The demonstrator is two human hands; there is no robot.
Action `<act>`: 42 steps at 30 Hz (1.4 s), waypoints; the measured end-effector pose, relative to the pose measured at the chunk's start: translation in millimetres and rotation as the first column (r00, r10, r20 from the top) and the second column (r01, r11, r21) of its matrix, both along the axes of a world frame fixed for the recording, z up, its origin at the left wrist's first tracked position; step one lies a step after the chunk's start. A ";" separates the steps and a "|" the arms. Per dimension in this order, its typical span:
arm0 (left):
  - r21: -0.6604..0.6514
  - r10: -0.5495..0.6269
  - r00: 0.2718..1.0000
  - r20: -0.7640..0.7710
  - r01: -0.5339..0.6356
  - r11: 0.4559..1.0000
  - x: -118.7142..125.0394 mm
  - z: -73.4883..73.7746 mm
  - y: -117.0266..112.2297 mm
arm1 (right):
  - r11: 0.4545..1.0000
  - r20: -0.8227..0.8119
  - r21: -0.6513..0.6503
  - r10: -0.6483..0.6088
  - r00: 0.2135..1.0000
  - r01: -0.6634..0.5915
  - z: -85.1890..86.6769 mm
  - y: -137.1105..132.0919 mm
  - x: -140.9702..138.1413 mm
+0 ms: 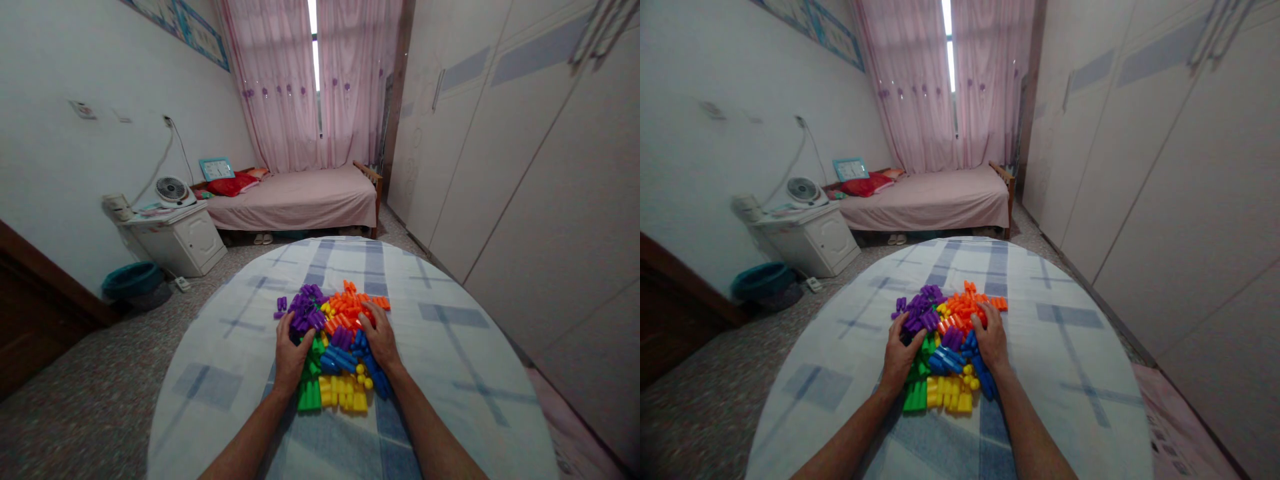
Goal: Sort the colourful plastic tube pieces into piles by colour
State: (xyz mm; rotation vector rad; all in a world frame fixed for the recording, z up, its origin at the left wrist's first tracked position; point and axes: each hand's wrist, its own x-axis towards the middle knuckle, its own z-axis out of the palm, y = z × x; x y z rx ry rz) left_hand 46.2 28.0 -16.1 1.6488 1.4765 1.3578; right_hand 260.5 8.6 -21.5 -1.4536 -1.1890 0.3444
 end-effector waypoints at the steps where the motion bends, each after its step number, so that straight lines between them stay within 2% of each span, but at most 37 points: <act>1: -0.012 -0.003 1.000 0.010 0.004 1.000 1.4 1.8 1.9 | 1.000 -0.001 0.005 0.005 1.000 -0.005 -0.4 0.0 0.4; 4: -0.033 -0.017 1.000 0.019 0.018 0.999 4.9 7.6 7.2 | 1.000 -0.004 0.010 0.026 1.000 -0.026 -1.2 -0.2 2.3; 9: -0.012 0.001 0.997 -0.076 -0.002 1.000 10.5 13.4 13.4 | 0.998 -0.022 0.006 0.067 0.997 -0.067 -0.9 -0.9 0.2; 15: -0.020 -0.043 0.999 -0.034 0.042 0.999 20.2 20.5 12.5 | 0.983 -0.042 0.000 0.184 0.982 -0.184 3.6 -3.6 -12.0; 20: 0.059 -0.079 0.996 -0.030 0.081 0.995 37.1 34.7 9.1 | 0.977 -0.089 -0.016 0.210 0.974 -0.213 5.8 -4.9 -15.8; 25: 0.164 -0.188 0.980 -0.064 0.196 0.967 60.6 47.7 -0.2 | 0.977 -0.161 -0.010 0.210 0.964 -0.214 4.1 -3.6 -15.0; 28: 0.224 -0.290 0.950 -0.120 0.310 0.924 73.3 52.9 -7.2 | 0.977 -0.288 0.016 0.209 0.935 -0.214 2.2 -1.8 -13.9; 31: 0.266 -0.424 0.881 -0.211 0.469 0.842 79.0 59.6 -12.7 | 0.976 -0.420 0.066 0.217 0.881 -0.209 0.7 -0.7 -10.2; 33: 0.278 -0.471 0.829 -0.303 0.550 0.788 76.5 65.8 -17.6 | 0.974 -0.455 0.086 0.224 0.862 -0.208 -0.4 -0.5 -6.4; 38: 0.309 -0.399 0.711 -0.579 0.644 0.700 48.2 74.9 -49.0 | 0.977 -0.495 0.126 0.213 0.842 -0.174 -1.4 -1.8 0.3; 40: 0.340 -0.336 0.650 -0.681 0.687 0.642 33.9 68.6 -69.2 | 0.980 -0.494 0.109 0.196 0.847 -0.164 1.0 -3.0 0.3; 42: 0.381 -0.265 0.590 -0.762 0.740 0.554 22.7 55.6 -88.8 | 0.985 -0.492 0.081 0.175 0.853 -0.155 4.4 -4.3 -0.7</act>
